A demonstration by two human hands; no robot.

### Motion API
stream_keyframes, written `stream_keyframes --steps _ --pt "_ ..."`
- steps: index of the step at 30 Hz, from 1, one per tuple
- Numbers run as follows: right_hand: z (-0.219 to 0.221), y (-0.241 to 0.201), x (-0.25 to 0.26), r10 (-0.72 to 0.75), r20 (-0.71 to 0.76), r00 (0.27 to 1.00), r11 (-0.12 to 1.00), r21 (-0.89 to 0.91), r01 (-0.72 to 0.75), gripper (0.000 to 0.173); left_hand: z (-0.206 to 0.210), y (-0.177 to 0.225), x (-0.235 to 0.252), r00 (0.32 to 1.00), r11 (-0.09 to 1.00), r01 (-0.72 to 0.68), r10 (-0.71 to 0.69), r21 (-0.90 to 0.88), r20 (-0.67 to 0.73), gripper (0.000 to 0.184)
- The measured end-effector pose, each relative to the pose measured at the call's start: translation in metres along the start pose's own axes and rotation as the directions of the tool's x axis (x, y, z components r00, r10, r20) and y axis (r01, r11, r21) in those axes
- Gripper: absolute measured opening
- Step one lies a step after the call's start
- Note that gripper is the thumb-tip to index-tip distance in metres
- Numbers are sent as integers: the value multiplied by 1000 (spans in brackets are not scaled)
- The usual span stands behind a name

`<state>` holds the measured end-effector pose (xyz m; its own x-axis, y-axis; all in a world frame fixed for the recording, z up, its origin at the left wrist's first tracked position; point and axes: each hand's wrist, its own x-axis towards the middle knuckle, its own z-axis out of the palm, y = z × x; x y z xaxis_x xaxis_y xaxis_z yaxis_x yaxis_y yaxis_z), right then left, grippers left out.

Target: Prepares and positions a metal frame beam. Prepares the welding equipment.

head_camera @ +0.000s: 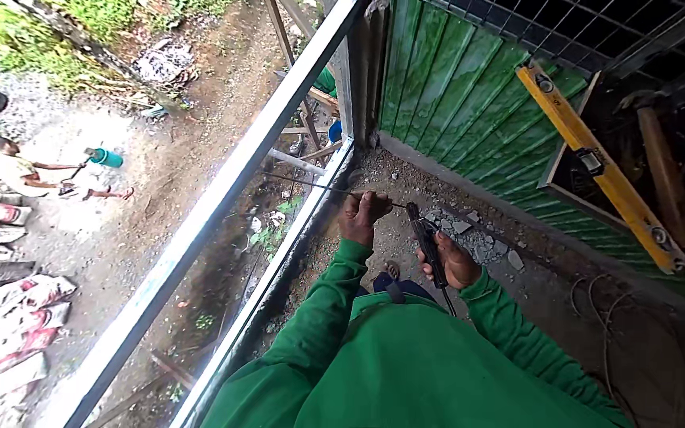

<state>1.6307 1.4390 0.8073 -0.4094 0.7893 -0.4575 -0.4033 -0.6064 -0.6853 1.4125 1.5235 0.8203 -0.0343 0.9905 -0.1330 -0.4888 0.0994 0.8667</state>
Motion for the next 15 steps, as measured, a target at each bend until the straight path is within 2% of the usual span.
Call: stream_keyframes --steps 8,15 --pt "-12 -8 -3 26 61 998 1000 -6 -26 84 8 0 -3 1000 1000 -17 17 14 -16 19" --pt "-15 -6 -10 28 52 998 999 -31 -26 87 12 -3 -8 1000 999 -19 18 44 5 18"
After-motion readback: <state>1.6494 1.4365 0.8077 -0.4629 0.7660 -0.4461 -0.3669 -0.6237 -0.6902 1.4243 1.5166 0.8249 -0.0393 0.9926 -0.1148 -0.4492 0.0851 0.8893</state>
